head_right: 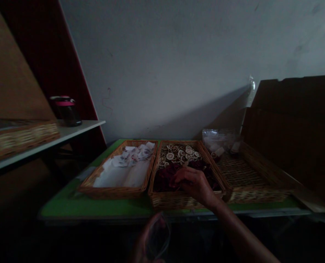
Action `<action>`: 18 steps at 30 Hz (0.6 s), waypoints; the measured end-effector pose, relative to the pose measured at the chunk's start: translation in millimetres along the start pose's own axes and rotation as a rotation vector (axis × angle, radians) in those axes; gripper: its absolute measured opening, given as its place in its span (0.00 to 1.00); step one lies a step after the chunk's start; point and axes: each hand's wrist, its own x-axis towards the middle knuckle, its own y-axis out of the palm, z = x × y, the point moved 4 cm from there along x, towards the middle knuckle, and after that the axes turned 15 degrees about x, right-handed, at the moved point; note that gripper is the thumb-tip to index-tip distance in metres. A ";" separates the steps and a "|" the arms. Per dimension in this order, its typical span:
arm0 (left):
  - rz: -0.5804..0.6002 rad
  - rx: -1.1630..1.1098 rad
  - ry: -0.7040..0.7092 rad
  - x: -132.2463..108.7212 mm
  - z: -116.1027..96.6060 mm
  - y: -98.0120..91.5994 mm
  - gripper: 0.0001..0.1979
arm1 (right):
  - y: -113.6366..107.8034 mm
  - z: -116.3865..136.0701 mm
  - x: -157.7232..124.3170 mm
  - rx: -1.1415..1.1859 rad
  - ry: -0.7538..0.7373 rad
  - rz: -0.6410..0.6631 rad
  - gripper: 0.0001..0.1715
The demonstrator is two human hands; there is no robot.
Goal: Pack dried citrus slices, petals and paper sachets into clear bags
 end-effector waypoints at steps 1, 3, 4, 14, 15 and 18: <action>0.000 0.031 -0.030 -0.6 0.5 0.3 0.55 | 3.4 4.9 -3.2 0.006 -0.005 0.018 0.05; 0.002 0.114 -0.026 -0.7 -2.0 -0.2 0.56 | 11.3 15.2 -9.5 0.025 0.015 0.076 0.05; -0.003 0.155 0.001 -0.3 -4.9 -0.9 0.56 | 15.5 20.6 -12.5 0.036 0.038 0.110 0.05; -0.065 0.215 0.286 2.2 -47.9 1.0 0.52 | 61.7 56.7 -26.1 0.065 0.254 0.504 0.14; -0.058 0.195 0.295 1.8 -43.6 2.6 0.53 | 62.8 57.9 -25.6 0.068 0.261 0.513 0.15; -0.061 0.169 0.324 2.1 -16.4 5.6 0.55 | 57.1 59.1 -19.5 0.017 0.208 0.525 0.16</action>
